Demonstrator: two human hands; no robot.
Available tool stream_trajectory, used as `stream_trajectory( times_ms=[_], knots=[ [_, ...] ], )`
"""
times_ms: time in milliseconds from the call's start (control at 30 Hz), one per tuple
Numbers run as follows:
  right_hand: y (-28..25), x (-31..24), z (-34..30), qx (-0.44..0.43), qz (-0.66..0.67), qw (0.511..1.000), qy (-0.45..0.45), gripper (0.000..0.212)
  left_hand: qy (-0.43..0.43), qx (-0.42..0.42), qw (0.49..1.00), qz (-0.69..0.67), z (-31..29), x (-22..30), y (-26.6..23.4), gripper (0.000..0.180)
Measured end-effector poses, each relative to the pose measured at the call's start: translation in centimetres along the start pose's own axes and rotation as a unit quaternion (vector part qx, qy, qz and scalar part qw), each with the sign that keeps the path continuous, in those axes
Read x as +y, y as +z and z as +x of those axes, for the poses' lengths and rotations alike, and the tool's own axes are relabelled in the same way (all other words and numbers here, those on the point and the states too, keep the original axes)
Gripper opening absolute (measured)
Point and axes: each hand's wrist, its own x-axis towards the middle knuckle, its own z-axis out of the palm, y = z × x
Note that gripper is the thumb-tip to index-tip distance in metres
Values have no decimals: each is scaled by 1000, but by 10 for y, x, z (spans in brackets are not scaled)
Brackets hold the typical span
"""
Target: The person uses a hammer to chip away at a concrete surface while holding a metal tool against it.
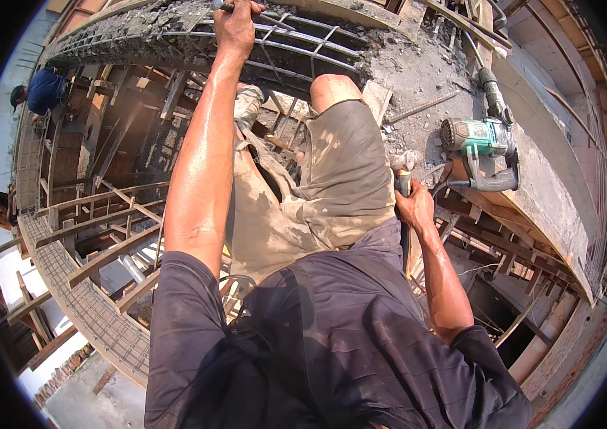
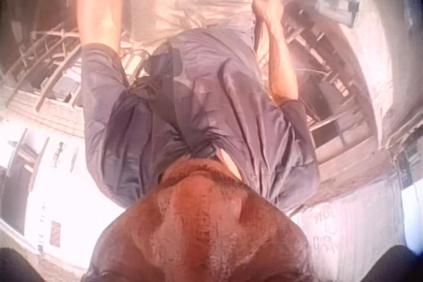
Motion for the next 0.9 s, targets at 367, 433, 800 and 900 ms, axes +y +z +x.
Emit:
stream_trajectory(
  times_ms=[367,433,800,900],
  knots=[
    [9,3,7,10,-34,999,-15,43,-10,-7,997,-77,-9,-2,-2,49],
    [3,-11,0,1,-7,1000,-6,40,16,18,997,-72,-7,-6,3,52],
    [16,21,17,-15,22,999,-29,35,-93,9,994,-57,-16,17,1,50],
    [16,27,18,-13,32,999,-35,36,-97,22,995,-13,-12,17,4,58]
  ],
)
